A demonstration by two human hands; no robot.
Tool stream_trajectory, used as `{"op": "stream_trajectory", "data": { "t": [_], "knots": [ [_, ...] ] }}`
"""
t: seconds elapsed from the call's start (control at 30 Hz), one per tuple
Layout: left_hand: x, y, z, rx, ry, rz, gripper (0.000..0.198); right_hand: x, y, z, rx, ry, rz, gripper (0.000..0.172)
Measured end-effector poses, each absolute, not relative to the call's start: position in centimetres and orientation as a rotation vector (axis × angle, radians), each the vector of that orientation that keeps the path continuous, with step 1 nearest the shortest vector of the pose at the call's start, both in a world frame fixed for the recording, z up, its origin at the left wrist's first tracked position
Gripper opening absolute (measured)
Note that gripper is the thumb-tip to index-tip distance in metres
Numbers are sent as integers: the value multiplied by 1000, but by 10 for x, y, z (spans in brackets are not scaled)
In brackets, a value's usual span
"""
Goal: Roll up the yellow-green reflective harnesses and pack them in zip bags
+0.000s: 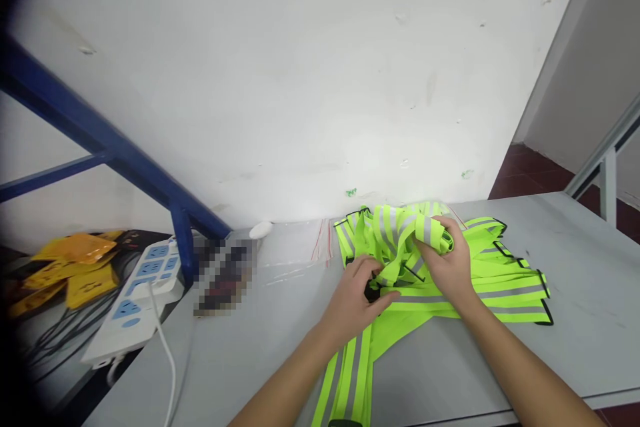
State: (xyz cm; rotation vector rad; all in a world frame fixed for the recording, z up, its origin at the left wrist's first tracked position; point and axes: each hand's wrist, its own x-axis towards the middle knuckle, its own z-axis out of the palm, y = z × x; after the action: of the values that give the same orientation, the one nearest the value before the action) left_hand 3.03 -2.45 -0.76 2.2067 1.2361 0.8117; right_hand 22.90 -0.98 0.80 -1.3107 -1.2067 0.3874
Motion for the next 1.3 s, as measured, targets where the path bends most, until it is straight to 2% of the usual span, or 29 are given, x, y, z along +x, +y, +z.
{"op": "stream_trajectory", "data": {
  "t": [0.1, 0.2, 0.4, 0.5, 0.67, 0.77, 0.83, 0.93, 1.07, 1.17, 1.3],
  "knots": [
    [35, -23, -13, 2337, 1287, 830, 14, 226, -11, 8, -1301, -1203, 439, 32],
    [29, -20, -16, 2419, 1247, 952, 19, 230, -10, 7, -1311, -1189, 403, 33],
    [7, -16, -7, 2197, 1316, 1799, 30, 237, -5, 6, -1313, -1325, 212, 25],
    [6, -15, 3, 1806, 1257, 2032, 26, 235, -7, 5, -1250, -1487, 157, 22],
    [0, -12, 15, 1207, 1092, 1970, 26, 229, -12, 2, -1183, -1590, 119, 27],
    [-15, -11, 24, 1117, 828, 1545, 26, 232, -9, 1, -1275, -1493, 160, 23],
    [-27, -11, 30, 1107, 665, 1279, 34, 235, -6, 1, -1325, -1392, 195, 25],
    [-38, -11, 37, 1200, 598, 1127, 48, 240, -1, 2, -1358, -1290, 236, 30],
    [-34, -11, 34, 1441, 873, 1249, 49, 242, 0, 2, -1354, -1309, 223, 28],
    [-27, -9, 25, 1587, 1179, 1509, 36, 240, -2, 1, -1326, -1375, 200, 25],
    [-25, -3, 17, 1646, 1328, 1922, 22, 238, -4, 1, -1266, -1486, 158, 23]
  ]
}}
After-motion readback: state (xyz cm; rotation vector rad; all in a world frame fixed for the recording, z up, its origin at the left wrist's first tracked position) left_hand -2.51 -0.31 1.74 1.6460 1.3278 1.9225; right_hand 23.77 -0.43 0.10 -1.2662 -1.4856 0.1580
